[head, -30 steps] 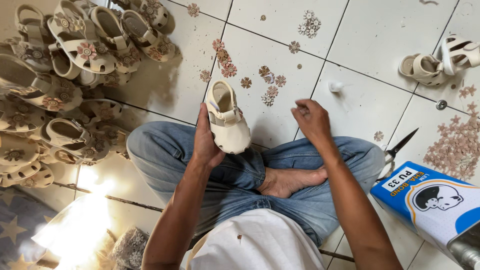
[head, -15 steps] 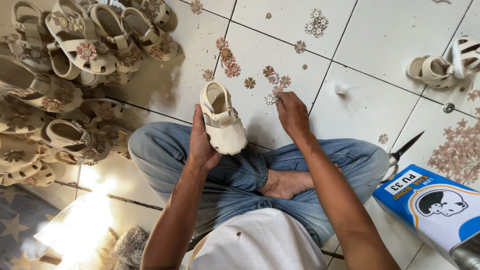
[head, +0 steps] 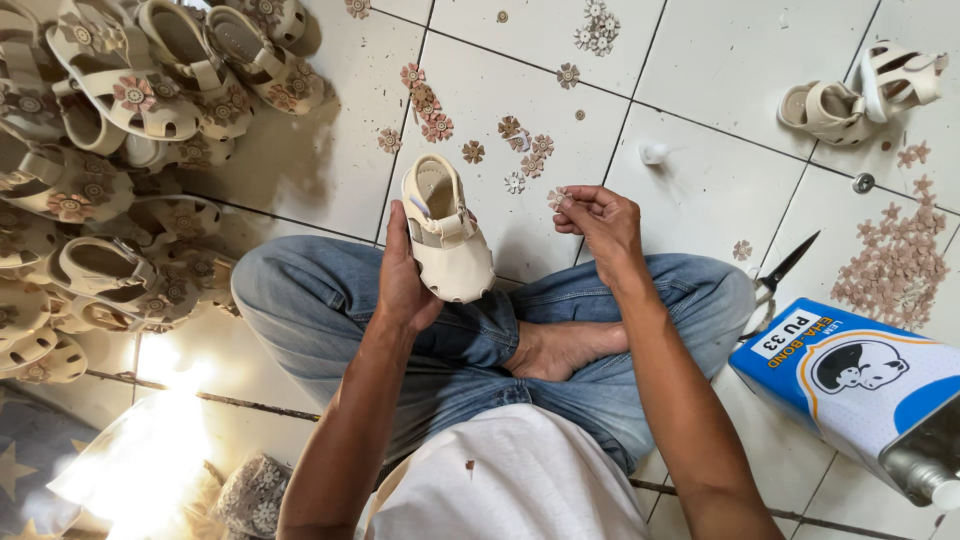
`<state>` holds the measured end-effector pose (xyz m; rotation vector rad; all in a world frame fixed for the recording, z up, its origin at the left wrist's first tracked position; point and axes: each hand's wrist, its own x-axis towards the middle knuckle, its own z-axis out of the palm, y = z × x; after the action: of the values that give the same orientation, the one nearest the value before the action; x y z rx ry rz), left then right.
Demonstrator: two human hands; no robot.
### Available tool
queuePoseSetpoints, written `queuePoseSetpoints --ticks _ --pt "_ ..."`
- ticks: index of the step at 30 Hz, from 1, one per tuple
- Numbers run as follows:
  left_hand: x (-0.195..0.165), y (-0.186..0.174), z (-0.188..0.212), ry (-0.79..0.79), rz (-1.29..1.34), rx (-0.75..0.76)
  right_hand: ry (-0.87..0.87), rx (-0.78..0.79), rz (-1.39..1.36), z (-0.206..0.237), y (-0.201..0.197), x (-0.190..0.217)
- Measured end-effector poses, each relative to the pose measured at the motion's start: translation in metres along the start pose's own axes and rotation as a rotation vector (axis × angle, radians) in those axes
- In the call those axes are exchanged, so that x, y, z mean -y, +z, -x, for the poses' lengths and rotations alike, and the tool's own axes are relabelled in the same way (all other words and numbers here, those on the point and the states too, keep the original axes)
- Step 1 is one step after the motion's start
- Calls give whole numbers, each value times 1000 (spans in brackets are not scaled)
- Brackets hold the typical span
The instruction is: The person sits on the floor and decorates a white child's sandal by applying glue from a small bottle and attaching small flower-shaped embellishments. They repeat the process of applying glue and pressing on multiple flowers to the upper part of the sandal.
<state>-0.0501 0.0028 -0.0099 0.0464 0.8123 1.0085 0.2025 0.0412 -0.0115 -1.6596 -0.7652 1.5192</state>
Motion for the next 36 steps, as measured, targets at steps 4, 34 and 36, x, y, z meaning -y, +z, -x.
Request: queuePoseSetpoints --ticks 4,34,36 --pt "1 -3 3 22 17 35 -12 -8 10 -2 0 -8" --pt "-9 4 -25 -75 45 -67 -322 -153 353 -115 22 41" --pt "-4 5 -30 -59 118 -43 -251 -30 174 -84 15 37"
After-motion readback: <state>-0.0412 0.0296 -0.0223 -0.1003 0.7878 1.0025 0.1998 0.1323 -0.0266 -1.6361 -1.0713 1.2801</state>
